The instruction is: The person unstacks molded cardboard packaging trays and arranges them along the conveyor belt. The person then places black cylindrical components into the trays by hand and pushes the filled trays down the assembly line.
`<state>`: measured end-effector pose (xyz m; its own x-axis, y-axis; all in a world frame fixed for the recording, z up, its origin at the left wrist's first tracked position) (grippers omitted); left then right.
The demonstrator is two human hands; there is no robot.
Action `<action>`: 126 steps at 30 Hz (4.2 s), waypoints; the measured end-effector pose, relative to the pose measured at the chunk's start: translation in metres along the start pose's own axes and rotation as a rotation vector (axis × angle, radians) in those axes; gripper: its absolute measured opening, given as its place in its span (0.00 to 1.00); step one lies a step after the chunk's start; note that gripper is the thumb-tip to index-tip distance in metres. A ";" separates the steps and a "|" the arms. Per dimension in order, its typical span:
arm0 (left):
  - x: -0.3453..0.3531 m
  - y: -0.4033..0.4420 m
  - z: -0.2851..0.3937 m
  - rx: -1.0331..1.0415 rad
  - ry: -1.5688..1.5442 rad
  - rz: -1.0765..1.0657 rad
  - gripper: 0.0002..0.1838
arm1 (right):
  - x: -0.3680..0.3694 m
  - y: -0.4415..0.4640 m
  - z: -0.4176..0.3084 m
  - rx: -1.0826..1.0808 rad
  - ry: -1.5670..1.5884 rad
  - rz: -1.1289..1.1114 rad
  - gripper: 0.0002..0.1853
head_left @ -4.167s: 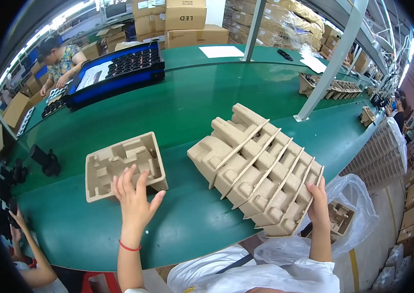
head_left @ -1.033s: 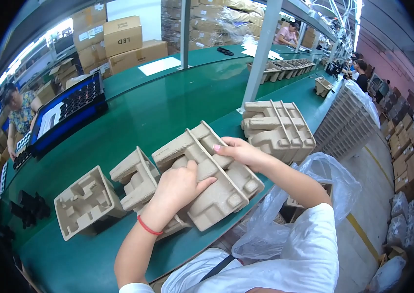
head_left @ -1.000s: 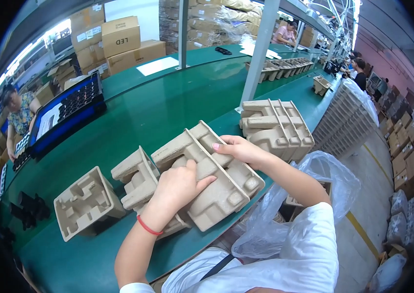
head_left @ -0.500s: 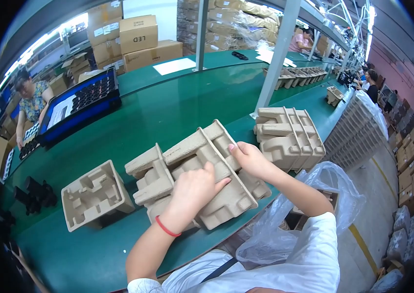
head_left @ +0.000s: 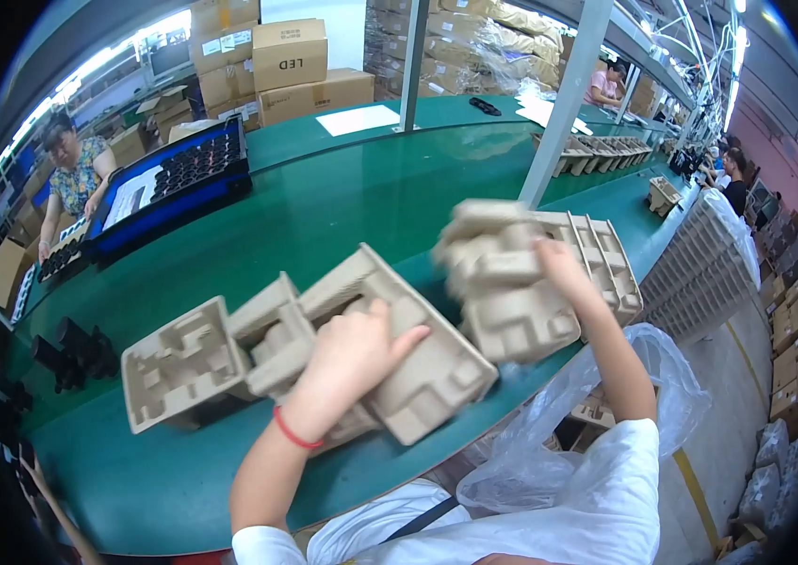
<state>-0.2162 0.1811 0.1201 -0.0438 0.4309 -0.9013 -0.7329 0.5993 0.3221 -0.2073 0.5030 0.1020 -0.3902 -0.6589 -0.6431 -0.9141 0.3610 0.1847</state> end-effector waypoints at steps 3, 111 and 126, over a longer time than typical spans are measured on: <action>0.005 -0.002 0.003 0.087 -0.034 -0.141 0.32 | -0.023 -0.011 -0.019 0.087 0.237 0.042 0.25; -0.091 -0.211 -0.211 -0.348 0.028 -0.098 0.32 | 0.111 0.097 -0.184 -0.783 -0.434 -0.189 0.03; -0.086 -0.212 -0.219 -0.332 0.120 -0.071 0.36 | 0.359 0.059 -0.227 -0.791 -0.648 -1.135 0.09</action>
<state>-0.2057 -0.1303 0.0663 -0.0497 0.3020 -0.9520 -0.9167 0.3645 0.1635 -0.4261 0.1376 0.0506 0.4570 0.1333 -0.8794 -0.5922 -0.6921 -0.4126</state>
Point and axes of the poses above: each hand's wrist, its own y-axis towards the middle knuckle, its own x-axis out of the palm, z = x × y, the point moved 6 cm from there along y, towards the middle knuckle
